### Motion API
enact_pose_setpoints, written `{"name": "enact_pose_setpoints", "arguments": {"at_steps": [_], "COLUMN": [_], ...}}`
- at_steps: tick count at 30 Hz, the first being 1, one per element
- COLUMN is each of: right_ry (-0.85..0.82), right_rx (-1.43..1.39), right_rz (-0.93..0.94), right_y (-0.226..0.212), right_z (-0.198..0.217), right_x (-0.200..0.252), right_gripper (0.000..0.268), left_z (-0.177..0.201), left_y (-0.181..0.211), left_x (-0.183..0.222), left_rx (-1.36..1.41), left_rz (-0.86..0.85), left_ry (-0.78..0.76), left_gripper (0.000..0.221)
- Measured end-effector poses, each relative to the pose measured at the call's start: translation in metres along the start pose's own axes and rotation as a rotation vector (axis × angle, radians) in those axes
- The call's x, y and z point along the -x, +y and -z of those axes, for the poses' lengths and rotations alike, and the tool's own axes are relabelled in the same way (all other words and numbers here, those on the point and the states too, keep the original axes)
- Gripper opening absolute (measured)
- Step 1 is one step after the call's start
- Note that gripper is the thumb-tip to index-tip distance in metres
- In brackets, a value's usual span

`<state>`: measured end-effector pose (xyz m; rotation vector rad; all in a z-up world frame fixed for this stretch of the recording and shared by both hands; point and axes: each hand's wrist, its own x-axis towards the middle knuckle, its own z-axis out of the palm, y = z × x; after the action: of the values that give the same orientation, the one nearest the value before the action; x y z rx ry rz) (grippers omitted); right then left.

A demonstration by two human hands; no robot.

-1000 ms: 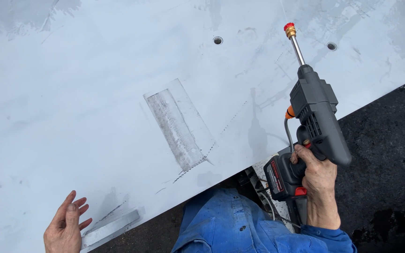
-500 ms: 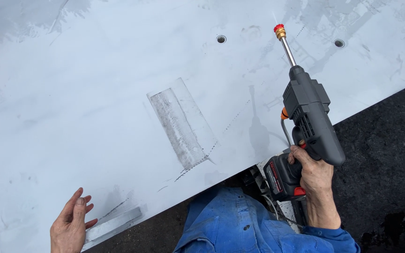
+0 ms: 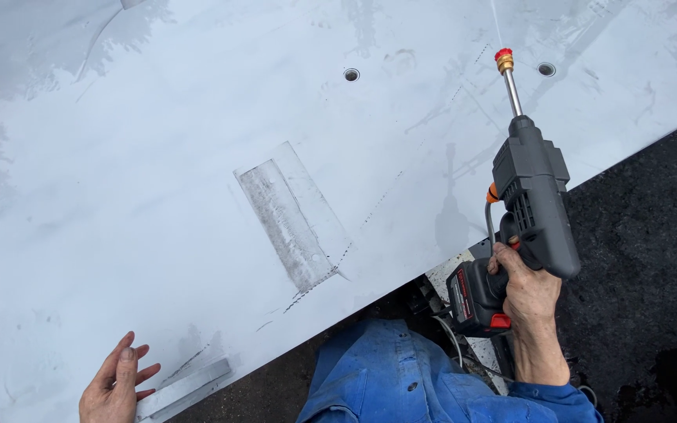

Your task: Using a portable pressure washer to clean large white metal panels in an industrial setting.

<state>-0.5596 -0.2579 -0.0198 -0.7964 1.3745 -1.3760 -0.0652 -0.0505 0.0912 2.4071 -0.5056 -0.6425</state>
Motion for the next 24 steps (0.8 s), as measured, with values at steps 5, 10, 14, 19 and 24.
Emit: {"name": "enact_pose_setpoints", "arguments": {"at_steps": [5, 10, 14, 19, 24], "right_ry": [-0.041, -0.059, -0.014, 0.018, 0.027], "right_rx": [0.007, -0.007, -0.014, -0.017, -0.043], "right_rz": [-0.006, 0.029, 0.026, 0.032, 0.066], "right_y": [0.002, 0.004, 0.009, 0.007, 0.005], "right_z": [-0.003, -0.004, -0.002, -0.003, -0.005], "right_x": [-0.001, -0.006, -0.009, -0.011, -0.010], "right_gripper": [0.022, 0.021, 0.023, 0.022, 0.022], "left_z": [-0.002, -0.002, -0.004, -0.003, -0.002], "left_y": [-0.012, -0.012, -0.017, -0.033, -0.031], "left_x": [-0.006, -0.007, -0.012, -0.024, -0.028], "left_rx": [0.020, 0.007, -0.027, -0.047, -0.030], "left_rz": [-0.032, -0.039, -0.032, -0.047, 0.020], "left_ry": [0.032, 0.023, 0.035, 0.038, 0.011], "left_gripper": [0.042, 0.044, 0.046, 0.044, 0.049]}}
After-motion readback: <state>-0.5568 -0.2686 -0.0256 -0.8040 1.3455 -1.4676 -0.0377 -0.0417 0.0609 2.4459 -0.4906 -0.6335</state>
